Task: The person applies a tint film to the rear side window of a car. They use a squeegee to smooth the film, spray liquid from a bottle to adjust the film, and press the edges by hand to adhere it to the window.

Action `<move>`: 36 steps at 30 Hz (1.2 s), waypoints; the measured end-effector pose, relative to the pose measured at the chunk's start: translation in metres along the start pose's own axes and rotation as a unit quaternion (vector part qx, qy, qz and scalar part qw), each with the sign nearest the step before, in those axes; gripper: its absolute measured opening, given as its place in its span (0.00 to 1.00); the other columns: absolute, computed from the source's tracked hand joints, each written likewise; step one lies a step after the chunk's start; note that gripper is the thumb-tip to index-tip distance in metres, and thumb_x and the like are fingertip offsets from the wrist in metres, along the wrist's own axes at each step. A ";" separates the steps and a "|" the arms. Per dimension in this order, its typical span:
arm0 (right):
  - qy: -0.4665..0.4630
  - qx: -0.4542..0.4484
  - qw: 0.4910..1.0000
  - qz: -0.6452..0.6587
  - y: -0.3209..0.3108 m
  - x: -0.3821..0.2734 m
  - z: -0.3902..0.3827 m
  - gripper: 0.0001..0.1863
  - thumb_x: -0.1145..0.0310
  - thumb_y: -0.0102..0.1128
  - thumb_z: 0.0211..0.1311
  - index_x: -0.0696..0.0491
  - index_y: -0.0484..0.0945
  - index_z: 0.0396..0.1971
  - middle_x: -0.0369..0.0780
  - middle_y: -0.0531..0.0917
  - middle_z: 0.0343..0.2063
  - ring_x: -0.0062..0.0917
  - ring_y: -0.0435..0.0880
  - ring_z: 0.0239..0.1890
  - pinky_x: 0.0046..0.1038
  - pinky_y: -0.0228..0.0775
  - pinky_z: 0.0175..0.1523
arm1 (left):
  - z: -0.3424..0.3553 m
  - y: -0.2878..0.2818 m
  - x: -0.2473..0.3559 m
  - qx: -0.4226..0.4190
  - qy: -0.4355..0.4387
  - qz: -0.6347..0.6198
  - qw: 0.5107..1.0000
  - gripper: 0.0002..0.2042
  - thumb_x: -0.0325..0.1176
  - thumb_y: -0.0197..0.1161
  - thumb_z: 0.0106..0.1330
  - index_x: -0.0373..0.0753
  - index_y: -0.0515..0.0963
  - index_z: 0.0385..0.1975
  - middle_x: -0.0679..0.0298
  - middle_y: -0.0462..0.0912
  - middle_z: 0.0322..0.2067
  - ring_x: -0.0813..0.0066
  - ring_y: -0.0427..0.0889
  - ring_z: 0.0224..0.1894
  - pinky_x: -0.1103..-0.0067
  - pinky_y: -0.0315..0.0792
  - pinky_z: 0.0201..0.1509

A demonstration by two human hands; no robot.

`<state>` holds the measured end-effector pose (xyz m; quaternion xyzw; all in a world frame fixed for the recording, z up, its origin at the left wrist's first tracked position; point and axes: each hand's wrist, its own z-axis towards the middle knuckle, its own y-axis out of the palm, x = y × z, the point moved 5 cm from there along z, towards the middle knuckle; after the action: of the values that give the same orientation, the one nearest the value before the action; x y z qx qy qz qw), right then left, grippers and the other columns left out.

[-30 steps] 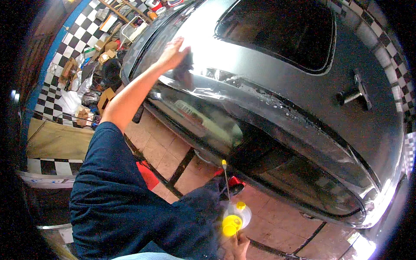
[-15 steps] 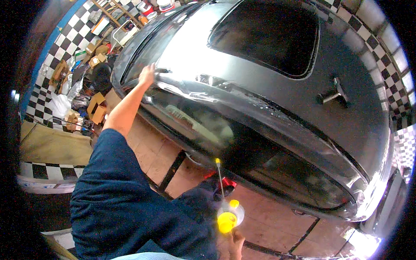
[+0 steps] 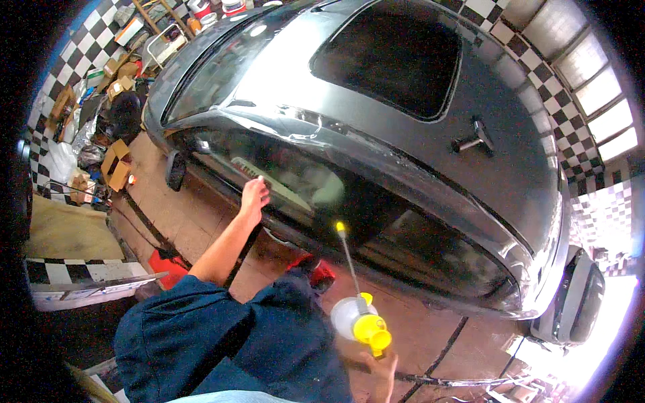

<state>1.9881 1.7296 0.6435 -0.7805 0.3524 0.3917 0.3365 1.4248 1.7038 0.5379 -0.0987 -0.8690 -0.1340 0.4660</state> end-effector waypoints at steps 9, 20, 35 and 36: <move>-0.061 0.119 0.983 0.124 -0.106 -0.079 -0.056 0.25 0.77 0.64 0.47 0.60 0.64 0.46 0.40 0.74 0.23 0.21 0.73 0.16 0.22 0.67 0.18 | -0.032 0.027 -0.007 -0.059 -0.037 -0.045 0.997 0.16 0.45 0.59 0.63 0.43 0.69 0.43 0.67 0.72 0.36 0.76 0.73 0.38 0.75 0.71 0.39; -0.248 0.297 0.902 0.189 -0.178 -0.290 -0.071 0.09 0.71 0.56 0.60 0.56 0.71 0.38 0.33 0.73 0.22 0.12 0.66 0.17 0.16 0.56 0.19 | -0.053 -0.009 -0.017 -0.043 -0.055 -0.091 0.993 0.10 0.39 0.61 0.61 0.41 0.73 0.37 0.69 0.74 0.31 0.78 0.74 0.32 0.80 0.71 0.32; -0.322 0.216 0.909 0.155 -0.292 -0.430 0.161 0.10 0.68 0.64 0.54 0.56 0.73 0.29 0.34 0.73 0.19 0.16 0.70 0.17 0.18 0.61 0.20 | -0.100 -0.053 -0.017 -0.035 -0.025 -0.077 0.996 0.10 0.37 0.63 0.60 0.40 0.75 0.36 0.68 0.75 0.31 0.77 0.75 0.33 0.79 0.71 0.34; -0.319 0.223 0.910 0.144 -0.291 -0.437 0.175 0.10 0.68 0.64 0.53 0.56 0.73 0.27 0.34 0.74 0.18 0.16 0.71 0.16 0.18 0.61 0.20 | -0.103 -0.056 -0.017 -0.026 -0.023 -0.077 0.996 0.10 0.38 0.63 0.60 0.40 0.75 0.36 0.68 0.75 0.31 0.77 0.75 0.33 0.79 0.71 0.34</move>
<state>1.9652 2.1475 1.0052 -0.4592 0.4131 0.5754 0.5361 1.4979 1.6163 0.5699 -0.0469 -0.8809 -0.1893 0.4313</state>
